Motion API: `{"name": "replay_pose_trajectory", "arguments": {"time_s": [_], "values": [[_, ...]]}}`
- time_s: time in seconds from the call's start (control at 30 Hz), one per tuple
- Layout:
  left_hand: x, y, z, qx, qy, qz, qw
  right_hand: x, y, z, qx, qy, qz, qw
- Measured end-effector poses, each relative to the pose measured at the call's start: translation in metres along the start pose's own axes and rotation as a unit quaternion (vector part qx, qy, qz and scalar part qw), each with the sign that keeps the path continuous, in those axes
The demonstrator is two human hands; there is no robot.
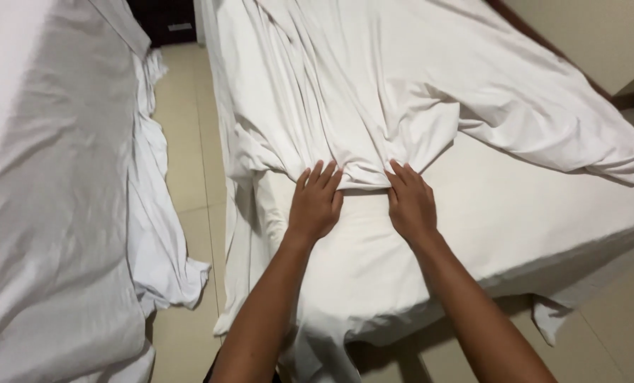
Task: The person spreads a white fitted sheet over a mattress, smoothing the fabric and tucking the corners by hand. The person moves around the bed to adjust the sheet on all sides, ensuring it is flat and properly fitted.
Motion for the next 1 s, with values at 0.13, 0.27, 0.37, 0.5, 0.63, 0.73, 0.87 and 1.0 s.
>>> {"name": "replay_pose_trajectory", "arguments": {"time_s": [0.13, 0.27, 0.37, 0.5, 0.63, 0.73, 0.87, 1.0], "values": [[0.003, -0.009, -0.002, 0.023, 0.015, -0.012, 1.0, -0.012, -0.02, -0.012, 0.002, 0.0, -0.006, 1.0], [0.018, -0.028, 0.002, 0.07, 0.07, -0.027, 0.995, -0.024, -0.044, -0.032, 0.009, -0.033, -0.037, 0.999], [0.034, -0.042, 0.0, 0.095, 0.113, -0.048, 0.988, -0.034, -0.069, -0.055, 0.021, -0.067, -0.056, 0.996], [0.048, -0.054, -0.002, 0.095, 0.161, -0.049, 0.981, -0.048, -0.091, -0.082, 0.025, -0.122, -0.096, 0.988], [0.066, -0.057, -0.013, 0.08, 0.213, -0.026, 0.974, -0.039, -0.087, -0.096, 0.049, -0.117, -0.086, 0.988], [0.08, -0.077, -0.022, 0.118, 0.23, 0.0, 0.966, -0.036, -0.087, -0.097, 0.072, -0.104, -0.063, 0.99], [0.093, -0.081, -0.041, 0.089, 0.246, -0.029, 0.965, -0.033, -0.086, -0.097, 0.081, -0.083, -0.048, 0.992], [0.115, -0.039, -0.062, -0.112, 0.27, -0.031, 0.956, -0.032, -0.088, -0.098, 0.079, -0.075, -0.039, 0.993]]}}
Point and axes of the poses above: each hand's wrist, its own z-axis towards the middle knuckle, its own y-axis out of the palm, x = y × z, the point moved 10 cm from there along z, towards the middle knuckle, and after that the axes turned 7 degrees about x, right-handed, at the moved point
